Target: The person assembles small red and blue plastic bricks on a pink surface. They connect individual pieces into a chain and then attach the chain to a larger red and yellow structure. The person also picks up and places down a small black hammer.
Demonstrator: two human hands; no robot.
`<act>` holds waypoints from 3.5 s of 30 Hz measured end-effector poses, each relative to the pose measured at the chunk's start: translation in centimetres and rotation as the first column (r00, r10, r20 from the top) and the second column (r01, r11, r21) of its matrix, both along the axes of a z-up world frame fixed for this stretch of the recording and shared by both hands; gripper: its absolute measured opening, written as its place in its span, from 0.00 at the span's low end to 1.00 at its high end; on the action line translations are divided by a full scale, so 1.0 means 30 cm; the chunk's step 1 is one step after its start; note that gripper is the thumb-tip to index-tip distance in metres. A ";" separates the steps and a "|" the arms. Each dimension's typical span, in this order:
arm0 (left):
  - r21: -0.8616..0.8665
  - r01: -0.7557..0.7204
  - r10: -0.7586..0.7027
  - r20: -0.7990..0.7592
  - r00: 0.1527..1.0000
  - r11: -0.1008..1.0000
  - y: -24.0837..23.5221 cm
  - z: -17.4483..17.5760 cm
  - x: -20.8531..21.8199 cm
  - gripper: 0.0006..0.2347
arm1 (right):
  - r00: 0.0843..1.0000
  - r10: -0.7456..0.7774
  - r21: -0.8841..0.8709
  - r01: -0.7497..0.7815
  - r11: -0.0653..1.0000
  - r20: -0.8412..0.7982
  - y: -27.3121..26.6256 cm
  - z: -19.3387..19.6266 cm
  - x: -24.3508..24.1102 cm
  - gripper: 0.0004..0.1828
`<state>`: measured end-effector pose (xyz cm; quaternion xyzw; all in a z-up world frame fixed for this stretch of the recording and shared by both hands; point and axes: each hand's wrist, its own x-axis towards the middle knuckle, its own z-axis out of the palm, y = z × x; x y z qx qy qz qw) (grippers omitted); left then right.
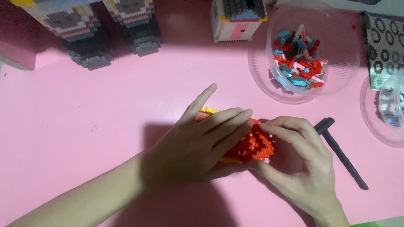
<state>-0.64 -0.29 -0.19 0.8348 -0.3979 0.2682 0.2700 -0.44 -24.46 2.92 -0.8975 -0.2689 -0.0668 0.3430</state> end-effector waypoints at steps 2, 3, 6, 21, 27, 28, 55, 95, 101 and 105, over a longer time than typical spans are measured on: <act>-0.009 -0.003 0.003 -0.002 1.000 1.000 0.001 0.001 0.000 0.26 | 1.000 -0.019 0.028 0.018 0.999 0.023 0.008 -0.003 -0.006 0.24; -0.019 -0.003 0.003 -0.005 1.000 1.000 0.001 0.002 0.000 0.25 | 0.998 -0.041 0.055 0.039 0.998 0.043 0.012 -0.005 -0.010 0.17; 0.002 -0.027 0.027 -0.004 1.000 1.000 0.000 0.008 0.000 0.24 | 0.994 -0.106 0.034 0.105 0.994 0.027 0.009 -0.015 -0.023 0.12; 0.168 -0.131 0.141 -0.053 0.989 0.977 0.011 -0.019 -0.002 0.36 | 0.849 -0.147 0.573 0.460 0.678 -0.508 0.017 0.012 -0.048 0.07; 0.101 -0.112 0.118 -0.057 0.991 0.989 0.005 -0.025 -0.001 0.33 | 0.839 -0.219 0.290 0.399 0.870 -0.497 -0.056 -0.028 -0.053 0.05; 0.101 -0.108 0.114 -0.059 0.992 0.989 0.005 -0.023 -0.002 0.33 | 0.838 -0.221 0.290 0.402 0.868 -0.499 -0.060 -0.037 -0.052 0.05; 0.068 -0.042 0.049 -0.105 0.993 0.997 -0.023 0.017 0.019 0.31 | 0.995 -0.073 0.217 0.086 0.972 -0.065 -0.086 -0.078 -0.041 0.13; -0.104 -0.026 -0.007 -0.304 0.953 0.994 -0.039 0.049 0.037 0.31 | 0.991 -0.031 0.335 0.073 0.939 -0.128 -0.134 -0.091 -0.049 0.21; -0.137 -0.040 -0.006 -0.319 0.948 0.990 -0.047 0.050 0.038 0.29 | 0.985 -0.002 0.376 0.068 0.924 -0.173 -0.128 -0.095 -0.052 0.20; -0.133 -0.036 -0.013 -0.352 0.936 0.990 -0.046 0.056 0.036 0.30 | 0.979 0.021 0.395 0.062 0.917 -0.201 -0.131 -0.107 -0.051 0.20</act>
